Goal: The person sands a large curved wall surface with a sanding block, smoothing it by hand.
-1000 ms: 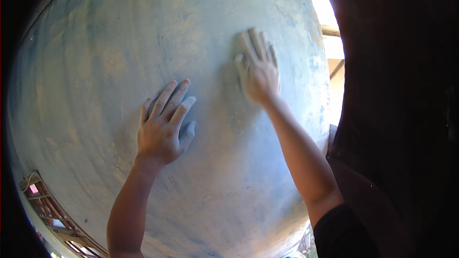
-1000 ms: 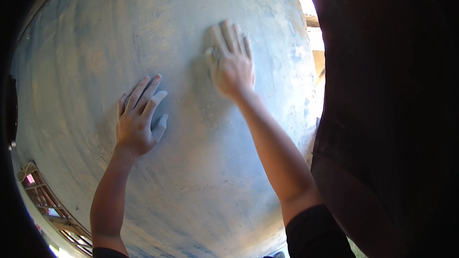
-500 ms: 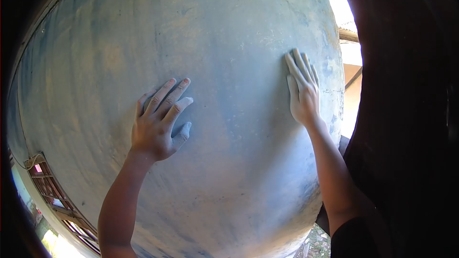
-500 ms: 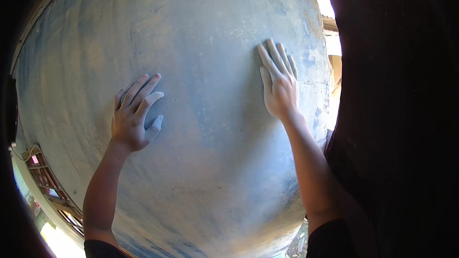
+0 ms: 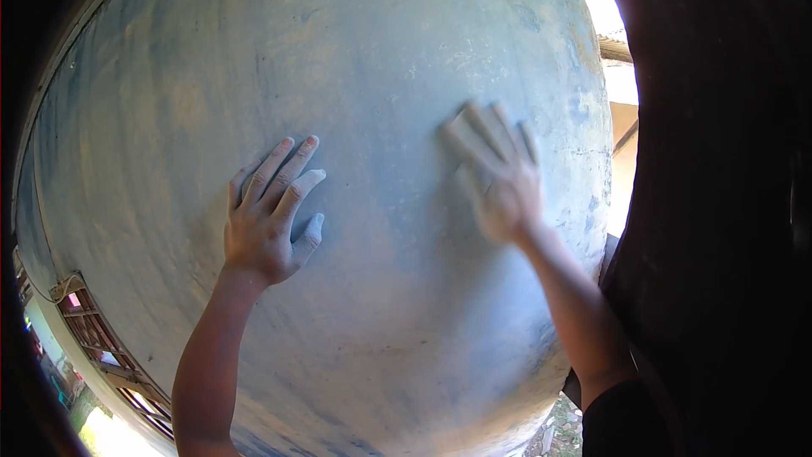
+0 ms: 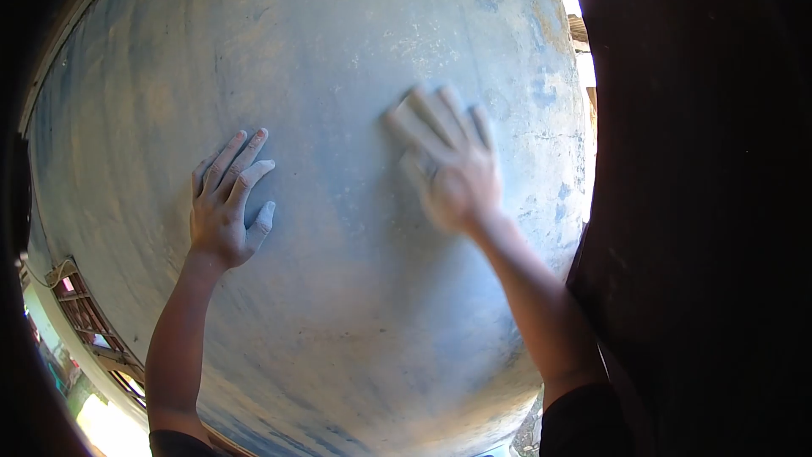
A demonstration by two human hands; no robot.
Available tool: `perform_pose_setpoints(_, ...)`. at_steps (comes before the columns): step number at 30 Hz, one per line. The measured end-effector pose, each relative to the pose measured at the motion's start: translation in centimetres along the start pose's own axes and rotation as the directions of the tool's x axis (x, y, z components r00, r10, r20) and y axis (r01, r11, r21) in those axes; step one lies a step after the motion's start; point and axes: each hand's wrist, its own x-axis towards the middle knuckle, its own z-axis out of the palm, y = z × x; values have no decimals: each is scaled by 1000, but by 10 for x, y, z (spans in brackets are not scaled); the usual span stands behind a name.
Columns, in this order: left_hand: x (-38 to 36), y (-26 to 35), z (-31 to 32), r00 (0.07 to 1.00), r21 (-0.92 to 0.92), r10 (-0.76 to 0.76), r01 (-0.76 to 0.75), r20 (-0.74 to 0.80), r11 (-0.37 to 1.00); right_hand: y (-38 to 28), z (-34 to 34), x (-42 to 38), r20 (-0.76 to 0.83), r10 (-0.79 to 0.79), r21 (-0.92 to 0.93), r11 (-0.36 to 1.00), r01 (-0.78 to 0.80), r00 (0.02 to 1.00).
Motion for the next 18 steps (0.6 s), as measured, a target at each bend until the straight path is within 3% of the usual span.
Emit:
perform_pose_setpoints(2, -1, 0, 2, 1000, -3, -17, 17, -11, 1000, 41, 19, 36, -155, 254, 125, 964, -236, 955)
perform_pose_setpoints(3, -1, 0, 2, 1000, -13, -16, 16, -17, 1000, 40, 20, 47, -150, 248, 122, 965, -231, 957)
perform_pose_setpoints(5, -1, 1, 2, 1000, -24, -16, 15, -26, 1000, 24, 19, 64, -216, 400, 205, 910, -359, 891)
perform_pose_setpoints(7, 0, 0, -2, 1000, -64, 4, -5, -18, 998, -24, 2, 54, -127, 190, 131, 976, -174, 973)
perform_pose_setpoints(9, 0, -2, -2, 999, -97, -11, 7, -42, 995, -76, -15, 28, -35, -113, 225, 967, 118, 993)
perform_pose_setpoints(11, -7, -7, -4, 998, -132, -22, 15, -55, 991, -108, -19, -7, 42, -338, 305, 900, 310, 940)
perform_pose_setpoints(12, -10, -12, -6, 996, -147, -45, 33, -79, 989, -117, -16, -25, 36, -342, 306, 898, 315, 939)
perform_pose_setpoints(14, -16, -20, -6, 991, -162, -72, 53, -111, 985, -115, 3, -52, 20, -539, 466, 750, 469, 842)
perform_pose_setpoints(17, -39, -29, -12, 985, -58, -150, 145, -91, 988, -83, 1, -29, 66, -446, 363, 844, 395, 893)
perform_pose_setpoints(18, -45, -27, -15, 988, -33, -142, 140, -69, 990, -68, 9, -13, 9, -308, 185, 936, 301, 951)
